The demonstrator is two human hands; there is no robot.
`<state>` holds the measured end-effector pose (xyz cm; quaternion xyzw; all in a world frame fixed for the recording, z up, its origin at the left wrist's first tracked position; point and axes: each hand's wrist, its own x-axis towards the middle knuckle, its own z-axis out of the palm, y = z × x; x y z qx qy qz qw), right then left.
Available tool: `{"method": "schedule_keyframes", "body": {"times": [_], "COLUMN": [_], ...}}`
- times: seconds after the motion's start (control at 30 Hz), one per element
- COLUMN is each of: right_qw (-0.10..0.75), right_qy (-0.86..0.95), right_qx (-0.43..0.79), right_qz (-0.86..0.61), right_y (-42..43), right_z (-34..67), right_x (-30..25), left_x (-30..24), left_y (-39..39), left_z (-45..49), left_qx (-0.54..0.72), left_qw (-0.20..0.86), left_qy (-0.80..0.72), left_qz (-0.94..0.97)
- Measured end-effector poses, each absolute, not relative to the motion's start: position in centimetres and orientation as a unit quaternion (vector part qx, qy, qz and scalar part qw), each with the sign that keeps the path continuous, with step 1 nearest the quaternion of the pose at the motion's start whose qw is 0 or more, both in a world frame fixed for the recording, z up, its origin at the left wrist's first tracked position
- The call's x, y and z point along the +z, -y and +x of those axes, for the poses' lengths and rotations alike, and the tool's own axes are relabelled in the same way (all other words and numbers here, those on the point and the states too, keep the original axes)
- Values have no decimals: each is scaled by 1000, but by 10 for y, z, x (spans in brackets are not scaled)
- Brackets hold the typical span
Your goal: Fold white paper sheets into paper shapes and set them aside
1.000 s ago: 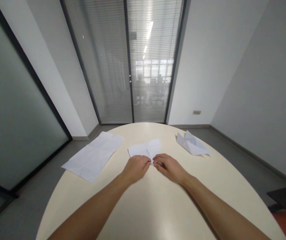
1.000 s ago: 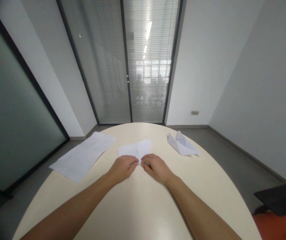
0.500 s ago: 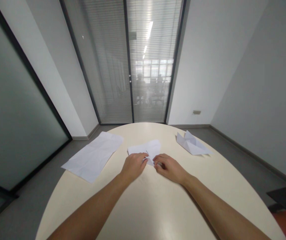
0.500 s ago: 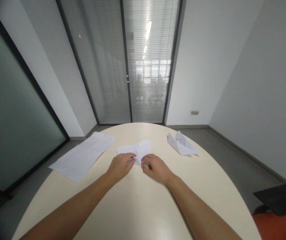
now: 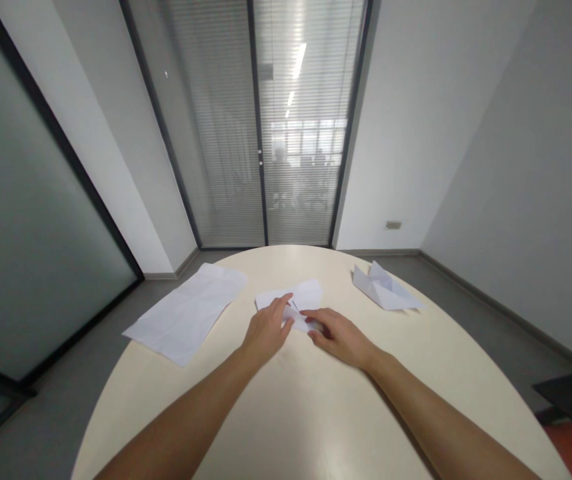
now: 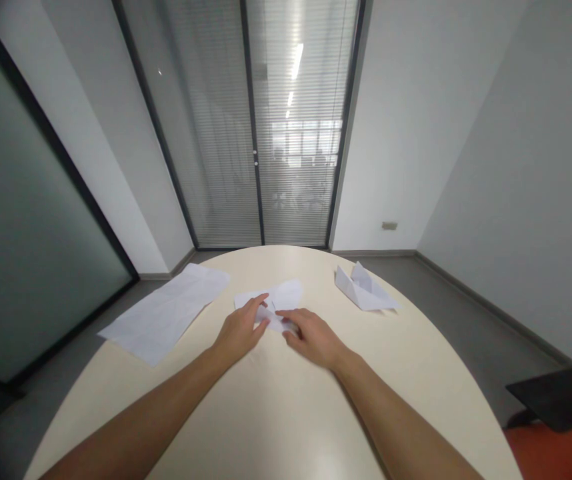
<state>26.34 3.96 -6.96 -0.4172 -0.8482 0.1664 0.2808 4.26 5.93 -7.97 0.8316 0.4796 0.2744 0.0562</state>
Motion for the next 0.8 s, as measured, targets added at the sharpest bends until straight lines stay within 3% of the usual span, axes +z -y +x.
{"method": "schedule_keyframes", "body": {"times": [0.8], "right_qw": [284], "right_qy": [865], "right_qx": [139], "right_qz": [-390], "right_y": [-42], "right_z": [262], "right_x": [-74], "left_x": [-83], "left_y": [-62], "left_z": [40], "left_qx": [268], "left_qw": [-28], "left_qy": [-491], "left_qz": [828]}}
